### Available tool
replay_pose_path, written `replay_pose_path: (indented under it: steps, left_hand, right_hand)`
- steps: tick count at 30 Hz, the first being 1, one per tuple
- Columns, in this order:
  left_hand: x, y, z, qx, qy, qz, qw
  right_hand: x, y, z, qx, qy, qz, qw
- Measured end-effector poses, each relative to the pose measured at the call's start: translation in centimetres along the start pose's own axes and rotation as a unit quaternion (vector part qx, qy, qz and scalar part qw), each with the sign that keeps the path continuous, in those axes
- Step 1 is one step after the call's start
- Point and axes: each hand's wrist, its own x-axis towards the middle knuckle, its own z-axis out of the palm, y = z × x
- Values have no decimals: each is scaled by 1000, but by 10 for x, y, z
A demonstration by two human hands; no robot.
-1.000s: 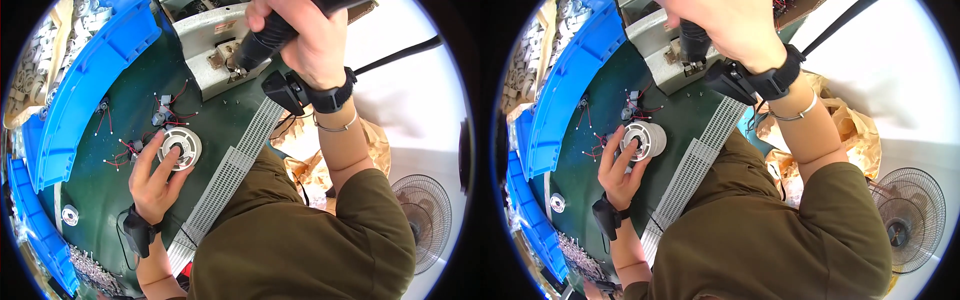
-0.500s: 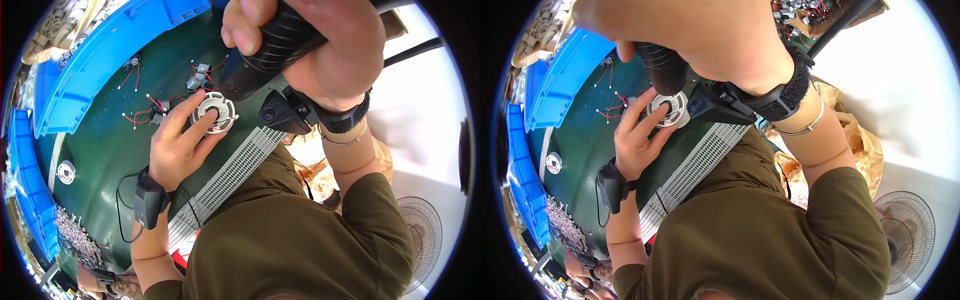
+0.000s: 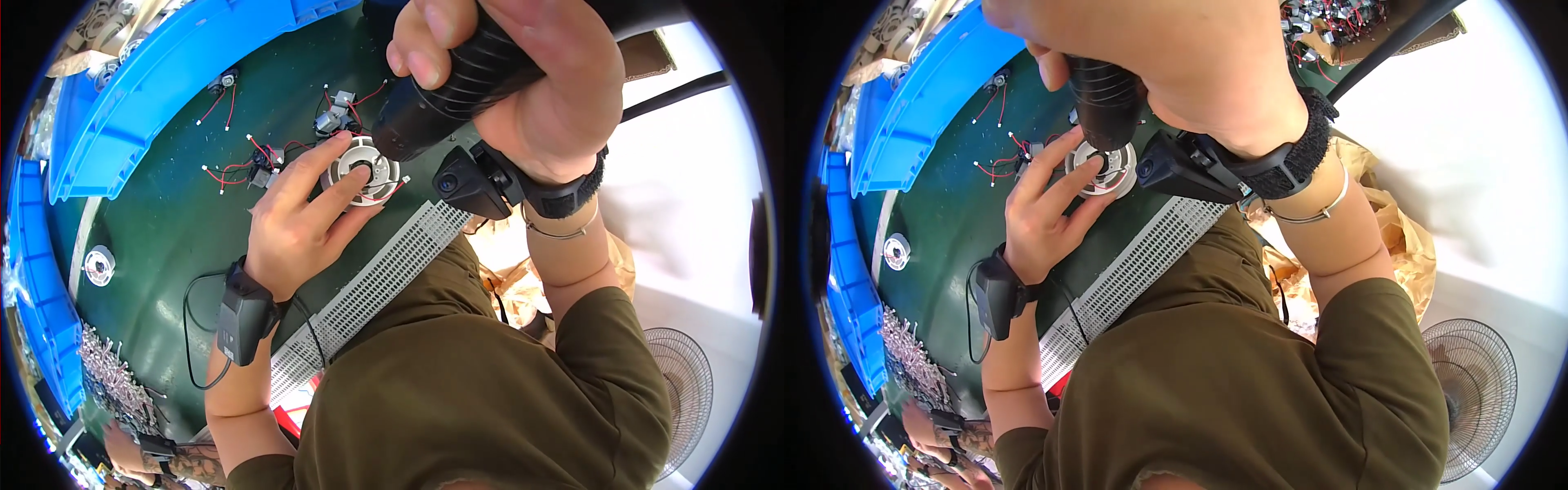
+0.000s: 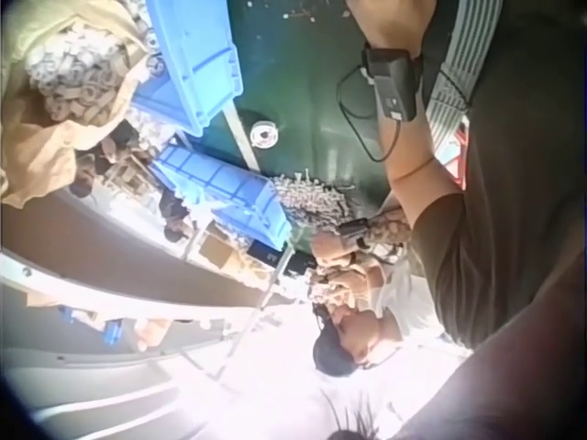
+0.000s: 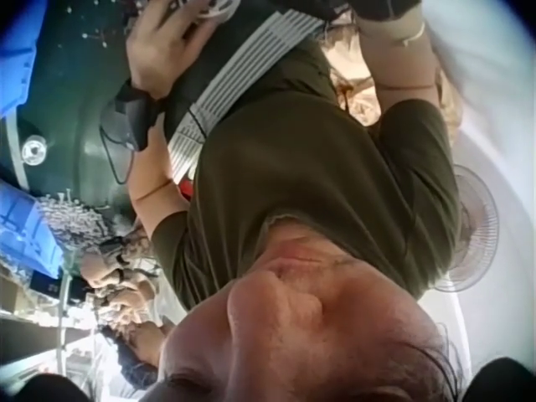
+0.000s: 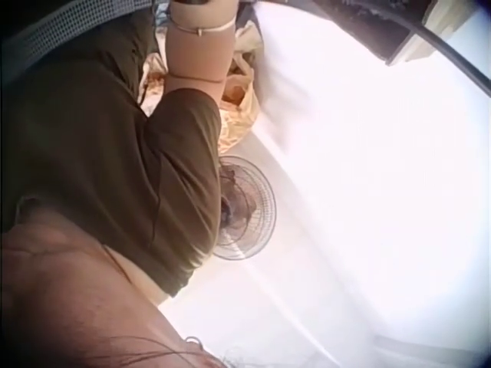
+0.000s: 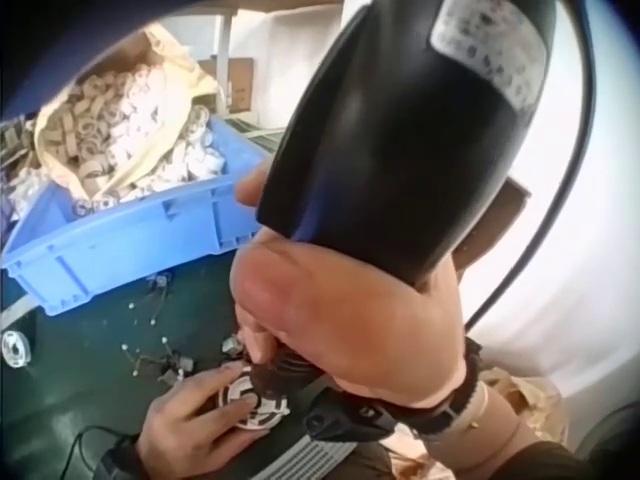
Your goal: Assembling small electronic components by placing a cap on a base and securing it using an overhead electric screwdriver.
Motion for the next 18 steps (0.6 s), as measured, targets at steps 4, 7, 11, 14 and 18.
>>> replay_pose_path:
  steps: [4,7,11,14,18]
  left_hand:
    - [-1,0,0,-4,4,-1,1000]
    - [-1,0,0,-4,1,-6,1000]
    - [1,-2,1,-1,-8,0,1000]
    - [1,0,-1,-5,-6,0,1000]
    - [1,4,0,-10,0,0,1000]
  right_hand:
    - [-7,-14,16,-83,82,82,990]
    - [-7,-11,10,-102,65,69,990]
    - [-4,-4,2,-127,40,55,990]
    - [-5,1,0,-139,19,43,989]
    - [-3,4,7,-144,-10,18,989]
